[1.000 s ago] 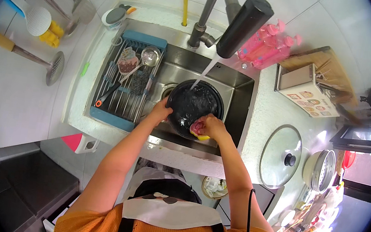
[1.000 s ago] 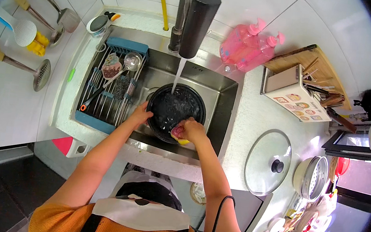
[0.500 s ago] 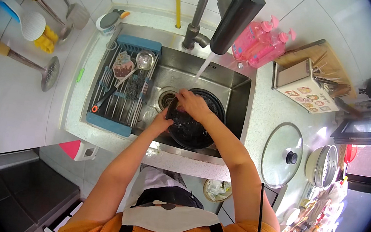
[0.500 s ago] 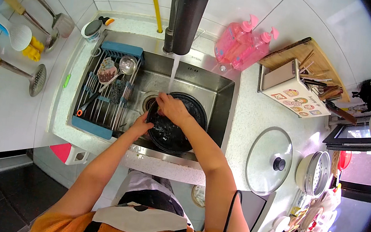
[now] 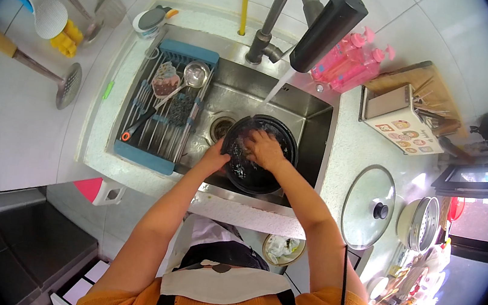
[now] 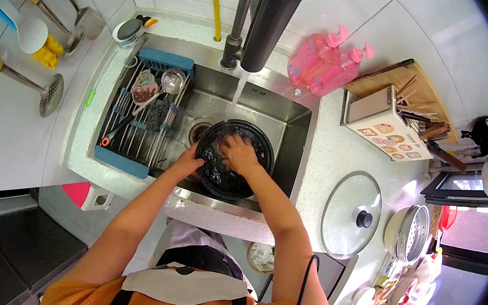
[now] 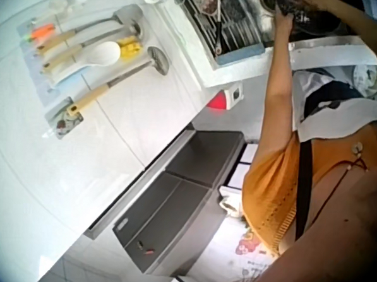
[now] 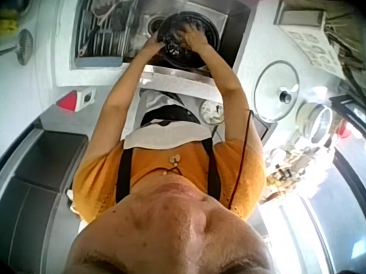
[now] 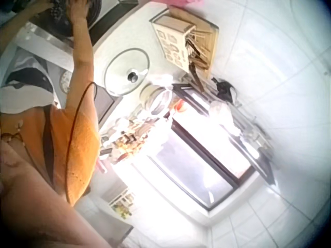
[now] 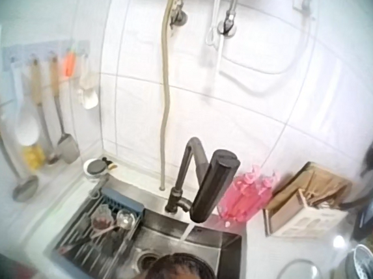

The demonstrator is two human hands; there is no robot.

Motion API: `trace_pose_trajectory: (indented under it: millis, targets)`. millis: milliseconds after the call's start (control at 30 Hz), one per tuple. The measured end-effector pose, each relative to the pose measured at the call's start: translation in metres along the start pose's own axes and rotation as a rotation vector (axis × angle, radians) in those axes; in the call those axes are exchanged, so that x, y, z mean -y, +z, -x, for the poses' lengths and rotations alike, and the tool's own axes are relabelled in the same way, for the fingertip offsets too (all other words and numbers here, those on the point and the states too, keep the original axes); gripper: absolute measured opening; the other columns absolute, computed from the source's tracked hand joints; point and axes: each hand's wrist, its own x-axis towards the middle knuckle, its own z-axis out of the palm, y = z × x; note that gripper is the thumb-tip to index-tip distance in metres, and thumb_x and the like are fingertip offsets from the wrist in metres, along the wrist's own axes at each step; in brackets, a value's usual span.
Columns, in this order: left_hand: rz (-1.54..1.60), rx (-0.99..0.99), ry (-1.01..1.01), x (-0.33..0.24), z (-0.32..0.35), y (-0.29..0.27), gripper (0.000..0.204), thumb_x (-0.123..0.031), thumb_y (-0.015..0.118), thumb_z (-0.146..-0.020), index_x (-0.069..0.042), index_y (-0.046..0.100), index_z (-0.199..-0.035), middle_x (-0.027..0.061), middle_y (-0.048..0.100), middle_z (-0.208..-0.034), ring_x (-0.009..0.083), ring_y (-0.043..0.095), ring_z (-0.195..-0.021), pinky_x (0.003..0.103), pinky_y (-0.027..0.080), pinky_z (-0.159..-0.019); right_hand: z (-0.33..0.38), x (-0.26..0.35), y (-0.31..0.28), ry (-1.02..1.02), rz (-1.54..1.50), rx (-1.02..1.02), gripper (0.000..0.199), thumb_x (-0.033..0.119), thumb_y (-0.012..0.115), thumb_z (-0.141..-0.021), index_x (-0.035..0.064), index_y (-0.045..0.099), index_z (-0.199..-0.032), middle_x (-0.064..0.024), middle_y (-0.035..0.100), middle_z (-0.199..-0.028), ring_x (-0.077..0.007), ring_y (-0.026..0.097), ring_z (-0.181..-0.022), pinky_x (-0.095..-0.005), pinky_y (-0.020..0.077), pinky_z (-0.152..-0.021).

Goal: The person serves cooked green vegetables from a wok into a bowl using a ladle. They then wash the ladle and a pot in the sink using a yellow sponge and running water. Finally, they dry the pot with a white paper towel.

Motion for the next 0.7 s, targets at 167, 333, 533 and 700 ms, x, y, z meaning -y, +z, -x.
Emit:
trace_pose_trajectory:
  millis: [167,333,533,700]
  targets:
    - [-0.105,-0.03,0.092,0.006,-0.005,-0.003,0.072,0.001,0.054,-0.077,-0.02,0.027,-0.141,0.0074,0.059,-0.102,0.018,0.061,-0.069,0.029,0.05,-0.043,0.001,0.02,0.039,0.553,-0.36,0.229,0.064,0.022,0.067,-0.073,0.0296,0.042,-0.131,-0.0159,0.042,-0.126,-0.0359,0.039,-0.121,-0.0418,0.0409,-0.096]
    - [-0.217,-0.07,0.08,-0.016,0.009,0.002,0.067,-0.002,0.055,-0.076,-0.018,0.034,-0.137,0.0079,0.06,-0.099,0.0179,0.062,-0.069,0.03,0.051,-0.043,0.001,0.011,0.074,0.308,-0.238,0.155,0.042,0.018,0.064,-0.073,0.0244,0.059,-0.115,-0.008,0.05,-0.118,-0.0326,0.042,-0.118,-0.0379,0.0406,-0.096]
    - [-0.091,-0.169,0.174,0.003,-0.014,0.0,0.055,-0.002,0.055,-0.073,-0.013,0.049,-0.126,0.0096,0.064,-0.093,0.0178,0.062,-0.074,0.028,0.05,-0.062,-0.027,0.009,-0.022,-0.394,0.091,-0.314,0.012,0.022,0.057,-0.068,0.0146,0.066,-0.07,0.0033,0.057,-0.091,-0.02,0.047,-0.105,-0.0323,0.0403,-0.081]
    - [0.032,-0.09,0.215,-0.001,-0.009,0.001,0.056,0.004,0.052,-0.076,-0.008,0.044,-0.13,0.0072,0.061,-0.103,0.0169,0.06,-0.085,0.027,0.047,-0.073,-0.039,-0.025,-0.017,-0.535,0.478,-0.161,0.012,0.023,0.056,-0.067,0.0178,0.066,-0.067,0.0076,0.058,-0.087,-0.0166,0.045,-0.101,-0.0286,0.0364,-0.079]
